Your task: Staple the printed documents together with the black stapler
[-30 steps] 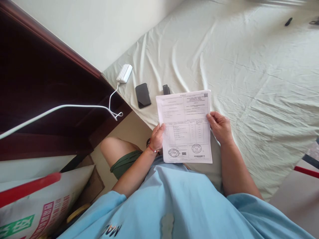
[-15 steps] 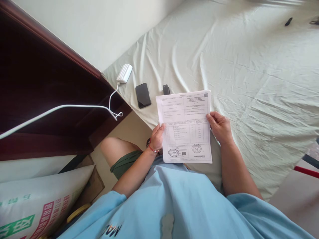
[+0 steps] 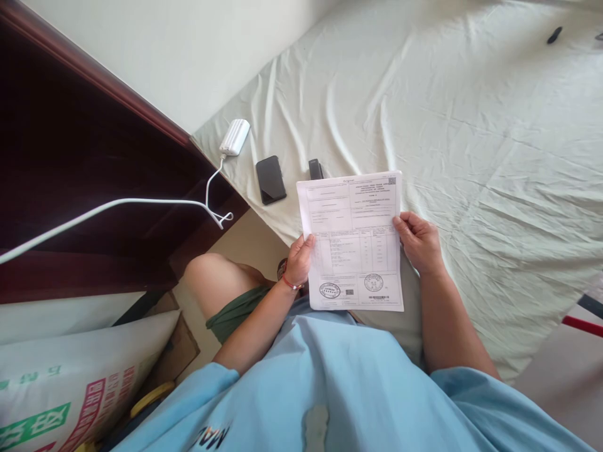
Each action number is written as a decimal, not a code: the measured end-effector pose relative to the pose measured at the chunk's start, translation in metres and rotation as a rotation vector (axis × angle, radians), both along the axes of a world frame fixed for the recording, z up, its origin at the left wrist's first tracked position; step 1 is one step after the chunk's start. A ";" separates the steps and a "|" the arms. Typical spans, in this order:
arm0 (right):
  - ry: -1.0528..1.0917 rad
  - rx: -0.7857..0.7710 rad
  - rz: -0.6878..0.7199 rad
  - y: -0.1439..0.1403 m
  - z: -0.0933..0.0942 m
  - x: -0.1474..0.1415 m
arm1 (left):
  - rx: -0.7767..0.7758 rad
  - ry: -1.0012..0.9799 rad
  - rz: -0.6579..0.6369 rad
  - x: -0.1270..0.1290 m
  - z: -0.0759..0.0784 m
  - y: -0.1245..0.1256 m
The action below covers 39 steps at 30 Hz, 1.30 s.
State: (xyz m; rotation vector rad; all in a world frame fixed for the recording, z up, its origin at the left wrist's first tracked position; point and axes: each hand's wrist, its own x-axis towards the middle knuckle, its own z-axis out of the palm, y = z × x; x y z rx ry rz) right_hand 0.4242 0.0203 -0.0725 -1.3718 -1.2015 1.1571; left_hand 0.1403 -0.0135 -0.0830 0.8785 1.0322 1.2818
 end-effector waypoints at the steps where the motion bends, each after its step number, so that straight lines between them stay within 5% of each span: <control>1: -0.001 -0.003 -0.002 0.000 0.001 -0.001 | 0.001 0.010 -0.002 0.000 0.000 0.000; 39: 0.012 0.016 -0.022 -0.001 0.001 -0.003 | 0.011 0.076 0.000 0.000 0.000 0.000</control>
